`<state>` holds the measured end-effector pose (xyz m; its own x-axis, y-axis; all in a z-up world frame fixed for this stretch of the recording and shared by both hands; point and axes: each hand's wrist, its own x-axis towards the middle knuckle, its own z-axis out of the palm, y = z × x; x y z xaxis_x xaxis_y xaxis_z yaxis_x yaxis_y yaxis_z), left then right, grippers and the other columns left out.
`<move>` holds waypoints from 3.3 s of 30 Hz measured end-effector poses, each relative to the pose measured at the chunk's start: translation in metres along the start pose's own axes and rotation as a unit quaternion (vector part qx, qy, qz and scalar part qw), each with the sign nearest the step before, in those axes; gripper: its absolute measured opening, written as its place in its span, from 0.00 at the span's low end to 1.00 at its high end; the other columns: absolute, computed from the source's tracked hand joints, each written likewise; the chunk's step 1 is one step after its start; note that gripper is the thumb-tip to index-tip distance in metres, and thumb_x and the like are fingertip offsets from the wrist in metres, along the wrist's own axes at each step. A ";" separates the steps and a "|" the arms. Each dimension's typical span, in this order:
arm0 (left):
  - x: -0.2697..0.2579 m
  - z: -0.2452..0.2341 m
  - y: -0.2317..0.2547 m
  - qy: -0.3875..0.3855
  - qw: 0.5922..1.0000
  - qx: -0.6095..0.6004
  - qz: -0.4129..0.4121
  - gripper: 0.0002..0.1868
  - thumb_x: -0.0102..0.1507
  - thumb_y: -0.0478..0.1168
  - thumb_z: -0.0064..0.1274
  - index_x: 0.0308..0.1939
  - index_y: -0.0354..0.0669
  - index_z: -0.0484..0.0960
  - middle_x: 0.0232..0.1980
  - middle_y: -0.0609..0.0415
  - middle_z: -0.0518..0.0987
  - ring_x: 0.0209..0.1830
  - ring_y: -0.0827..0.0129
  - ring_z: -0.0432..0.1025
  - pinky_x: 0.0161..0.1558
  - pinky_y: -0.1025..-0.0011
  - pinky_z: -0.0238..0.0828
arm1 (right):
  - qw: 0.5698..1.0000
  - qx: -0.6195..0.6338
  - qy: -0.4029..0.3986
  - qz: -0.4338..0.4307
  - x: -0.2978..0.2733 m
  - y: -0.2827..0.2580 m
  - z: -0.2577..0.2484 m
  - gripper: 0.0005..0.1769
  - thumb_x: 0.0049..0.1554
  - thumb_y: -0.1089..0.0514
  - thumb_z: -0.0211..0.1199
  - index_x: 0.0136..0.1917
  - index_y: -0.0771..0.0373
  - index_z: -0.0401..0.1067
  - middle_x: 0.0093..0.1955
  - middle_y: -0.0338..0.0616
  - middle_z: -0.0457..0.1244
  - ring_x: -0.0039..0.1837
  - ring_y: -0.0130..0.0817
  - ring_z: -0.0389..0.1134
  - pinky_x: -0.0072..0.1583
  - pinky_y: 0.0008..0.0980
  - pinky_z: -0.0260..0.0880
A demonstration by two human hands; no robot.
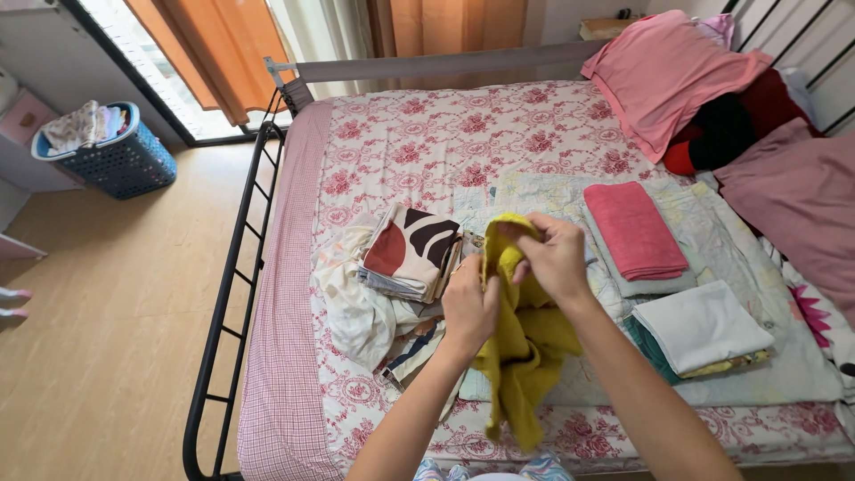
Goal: The person folds multiple towels and bed linens on a bed, including a pink towel, a yellow patterned towel, a white towel, and a light blue towel. Each item is smoothed, folded into a compact rectangle, and stacked on the bed.
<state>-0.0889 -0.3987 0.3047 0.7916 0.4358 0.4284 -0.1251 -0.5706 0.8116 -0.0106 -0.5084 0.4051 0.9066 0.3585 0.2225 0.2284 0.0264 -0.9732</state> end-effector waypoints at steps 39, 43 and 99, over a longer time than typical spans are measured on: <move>0.022 -0.050 0.070 -0.121 0.965 -0.222 0.075 0.20 0.60 0.40 0.62 0.56 0.45 0.81 0.53 0.49 0.78 0.51 0.59 0.75 0.51 0.67 0.73 | 0.980 -0.194 0.041 -0.004 -0.048 -0.004 -0.044 0.18 0.51 0.59 0.69 0.55 0.62 0.78 0.50 0.42 0.74 0.52 0.31 0.75 0.54 0.32 0.74; 0.032 -0.036 0.052 -0.089 0.965 -0.193 0.151 0.10 0.68 0.37 0.54 0.52 0.39 0.79 0.48 0.46 0.79 0.47 0.59 0.73 0.49 0.64 0.70 | 0.954 -0.298 0.030 0.007 -0.049 -0.021 -0.042 0.26 0.48 0.53 0.77 0.57 0.64 0.76 0.50 0.44 0.73 0.52 0.31 0.75 0.53 0.32 0.72; -0.062 0.015 -0.001 -0.100 0.899 -0.359 -0.229 0.20 0.69 0.41 0.51 0.59 0.28 0.81 0.43 0.56 0.85 0.41 0.83 0.73 0.44 0.80 0.73 | 0.973 -0.121 0.189 0.044 -0.111 0.073 -0.003 0.10 0.52 0.67 0.72 0.48 0.69 0.81 0.44 0.43 0.73 0.43 0.24 0.74 0.47 0.23 0.75</move>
<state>-0.1285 -0.4354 0.2710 0.9412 0.3357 -0.0384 -0.0555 0.2657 0.9625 -0.0937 -0.5487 0.3098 0.9819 -0.0213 0.1880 0.1785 -0.2263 -0.9576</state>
